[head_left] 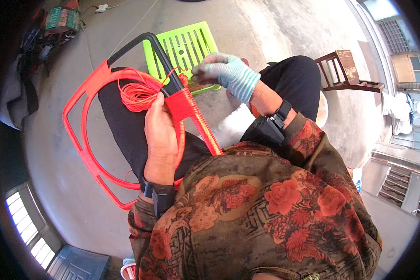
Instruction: The person is wrapping red plastic cord around a black furniture frame to create a woven surface.
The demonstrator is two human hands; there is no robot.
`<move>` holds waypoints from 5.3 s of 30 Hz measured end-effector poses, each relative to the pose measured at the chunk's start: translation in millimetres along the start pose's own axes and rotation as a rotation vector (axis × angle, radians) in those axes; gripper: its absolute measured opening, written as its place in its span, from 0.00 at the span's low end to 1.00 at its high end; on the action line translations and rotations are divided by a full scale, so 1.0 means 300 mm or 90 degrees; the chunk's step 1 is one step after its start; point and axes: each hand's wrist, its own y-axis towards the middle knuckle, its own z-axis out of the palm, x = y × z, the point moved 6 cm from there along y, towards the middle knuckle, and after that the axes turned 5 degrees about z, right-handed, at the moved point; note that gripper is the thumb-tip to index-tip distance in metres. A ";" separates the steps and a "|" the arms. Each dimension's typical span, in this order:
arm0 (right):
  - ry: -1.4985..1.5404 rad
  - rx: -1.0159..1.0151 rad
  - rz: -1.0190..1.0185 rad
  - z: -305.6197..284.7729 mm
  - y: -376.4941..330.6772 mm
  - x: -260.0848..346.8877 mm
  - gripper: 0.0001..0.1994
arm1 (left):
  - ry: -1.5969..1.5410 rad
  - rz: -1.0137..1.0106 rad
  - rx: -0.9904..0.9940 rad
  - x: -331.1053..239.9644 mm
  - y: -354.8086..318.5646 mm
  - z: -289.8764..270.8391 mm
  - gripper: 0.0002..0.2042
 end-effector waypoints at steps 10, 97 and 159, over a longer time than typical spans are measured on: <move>-0.159 -0.045 -0.053 0.065 0.006 -0.031 0.13 | -0.033 -0.041 0.019 0.016 0.000 -0.002 0.12; 0.377 -0.117 -0.305 -0.818 -0.717 0.168 0.11 | 0.226 -0.071 0.171 -0.030 -0.056 0.161 0.11; -0.280 -0.150 -0.013 -0.263 -0.558 0.106 0.14 | 0.037 -0.121 0.107 -0.071 -0.081 0.101 0.19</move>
